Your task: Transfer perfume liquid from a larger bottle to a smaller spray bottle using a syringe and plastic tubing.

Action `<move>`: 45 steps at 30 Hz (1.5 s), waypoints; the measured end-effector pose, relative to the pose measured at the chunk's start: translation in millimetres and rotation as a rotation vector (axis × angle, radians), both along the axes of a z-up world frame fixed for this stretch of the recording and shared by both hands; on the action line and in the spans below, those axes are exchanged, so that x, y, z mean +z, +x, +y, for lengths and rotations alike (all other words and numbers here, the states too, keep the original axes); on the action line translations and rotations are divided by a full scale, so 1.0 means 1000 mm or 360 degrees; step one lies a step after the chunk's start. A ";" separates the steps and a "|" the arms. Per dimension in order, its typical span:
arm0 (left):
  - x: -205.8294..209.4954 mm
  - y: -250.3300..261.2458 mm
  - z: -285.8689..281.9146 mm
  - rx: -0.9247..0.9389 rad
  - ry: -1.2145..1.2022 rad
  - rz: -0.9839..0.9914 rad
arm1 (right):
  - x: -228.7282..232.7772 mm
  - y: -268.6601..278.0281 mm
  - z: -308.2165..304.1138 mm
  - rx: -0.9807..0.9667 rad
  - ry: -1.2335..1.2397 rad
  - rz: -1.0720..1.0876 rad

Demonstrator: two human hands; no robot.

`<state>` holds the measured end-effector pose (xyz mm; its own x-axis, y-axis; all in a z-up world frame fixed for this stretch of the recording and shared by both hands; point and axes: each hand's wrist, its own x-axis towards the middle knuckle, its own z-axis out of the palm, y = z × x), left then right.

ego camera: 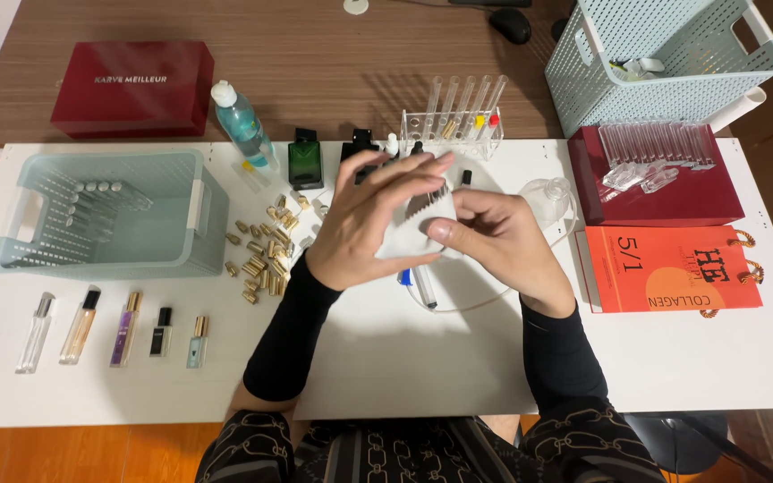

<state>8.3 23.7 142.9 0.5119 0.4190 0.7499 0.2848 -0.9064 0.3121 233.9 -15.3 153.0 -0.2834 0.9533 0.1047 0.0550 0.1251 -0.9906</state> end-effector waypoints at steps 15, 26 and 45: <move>0.002 0.001 -0.011 0.0394 0.0331 0.0082 | 0.007 0.002 -0.013 -0.0061 0.0274 -0.0382; 0.009 -0.005 -0.012 0.0573 0.0457 0.0090 | 0.027 -0.008 -0.015 0.0039 0.0522 -0.0511; 0.008 -0.006 -0.007 0.0397 0.0431 0.0211 | 0.010 -0.005 -0.003 -0.0289 0.0295 -0.0394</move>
<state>2.2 16.9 150.6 0.5189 0.3388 0.7848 0.5287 -0.8486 0.0169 228.9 -18.0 162.5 -0.1498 0.9616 0.2299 0.3285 0.2677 -0.9058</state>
